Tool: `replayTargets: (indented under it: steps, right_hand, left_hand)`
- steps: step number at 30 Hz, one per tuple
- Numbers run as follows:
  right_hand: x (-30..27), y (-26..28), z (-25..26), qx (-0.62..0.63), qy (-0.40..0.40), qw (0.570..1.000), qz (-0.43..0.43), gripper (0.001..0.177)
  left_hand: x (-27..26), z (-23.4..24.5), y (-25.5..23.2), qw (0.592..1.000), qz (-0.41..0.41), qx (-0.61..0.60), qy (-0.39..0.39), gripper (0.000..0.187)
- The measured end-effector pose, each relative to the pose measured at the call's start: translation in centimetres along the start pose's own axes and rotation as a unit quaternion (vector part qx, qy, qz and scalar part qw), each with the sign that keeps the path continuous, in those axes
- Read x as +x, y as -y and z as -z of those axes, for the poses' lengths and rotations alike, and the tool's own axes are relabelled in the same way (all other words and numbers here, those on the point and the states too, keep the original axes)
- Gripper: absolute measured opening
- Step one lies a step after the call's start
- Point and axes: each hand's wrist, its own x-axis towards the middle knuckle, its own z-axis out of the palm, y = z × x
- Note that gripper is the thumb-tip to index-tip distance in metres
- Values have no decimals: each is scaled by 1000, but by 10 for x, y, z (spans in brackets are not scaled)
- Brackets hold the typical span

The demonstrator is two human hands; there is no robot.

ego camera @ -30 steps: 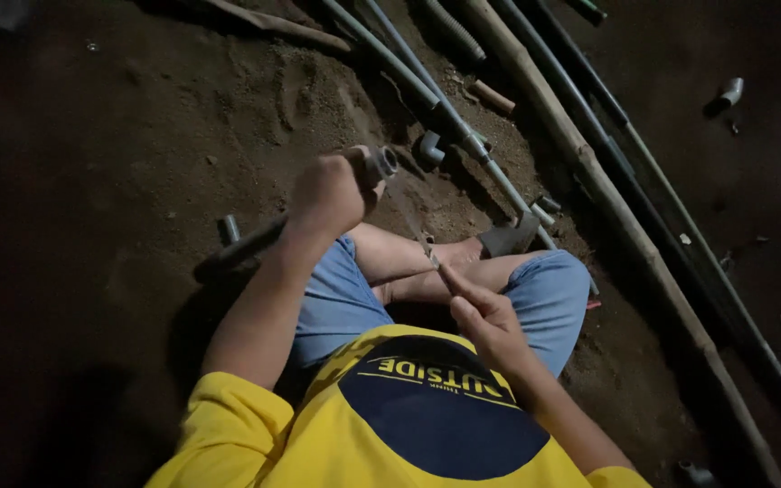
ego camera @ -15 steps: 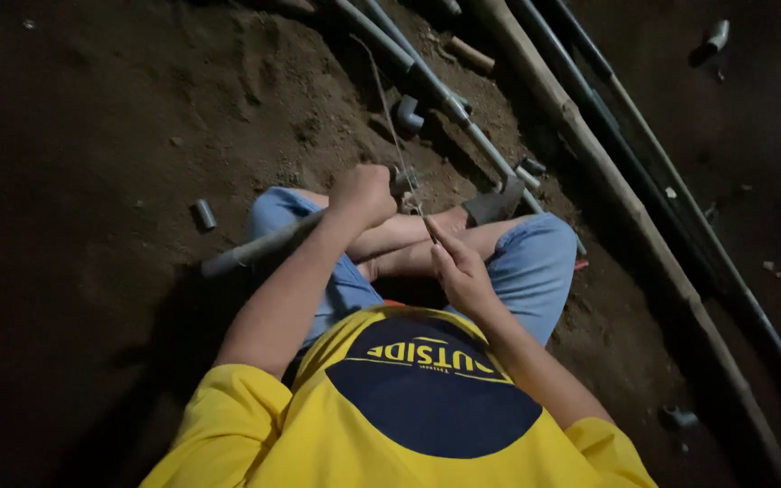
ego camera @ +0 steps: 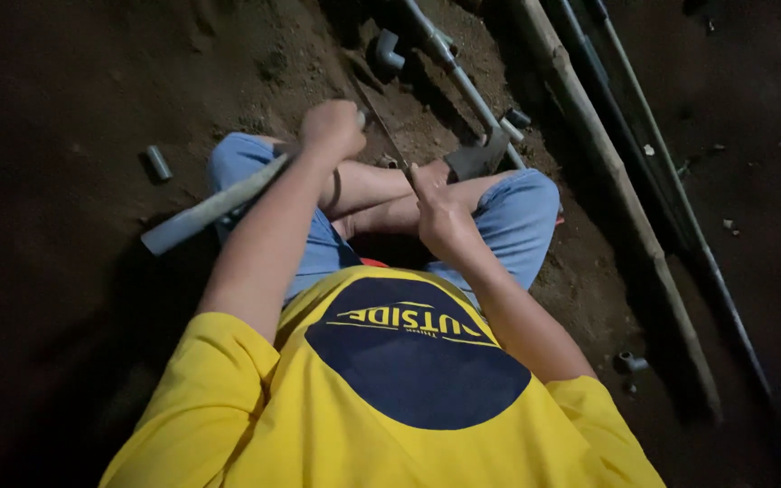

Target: Cutting a PVC pipe using a handheld hacksaw blade while sitting on the ground.

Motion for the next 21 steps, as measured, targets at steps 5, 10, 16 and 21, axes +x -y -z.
replayTargets:
  steps: [5, 10, 16, 21]
  right_hand:
    - [-8, 5, -16, 158, -18, 987, 0, 65]
    - [6, 7, -44, 77, -64, 992, -80, 94]
    - [-8, 12, 39, 406, 118, 898, -121, 74]
    - [2, 9, 43, 336, -75, 935, -83, 66]
  left_hand:
    - [-26, 27, -24, 1000, -12, -20, -1, 26]
    - [-49, 43, -28, 996, -72, -38, -25, 19]
    - [-36, 33, -23, 998, 15, 22, -53, 23]
    - [-66, 60, -57, 995, -94, 24, 36, 20]
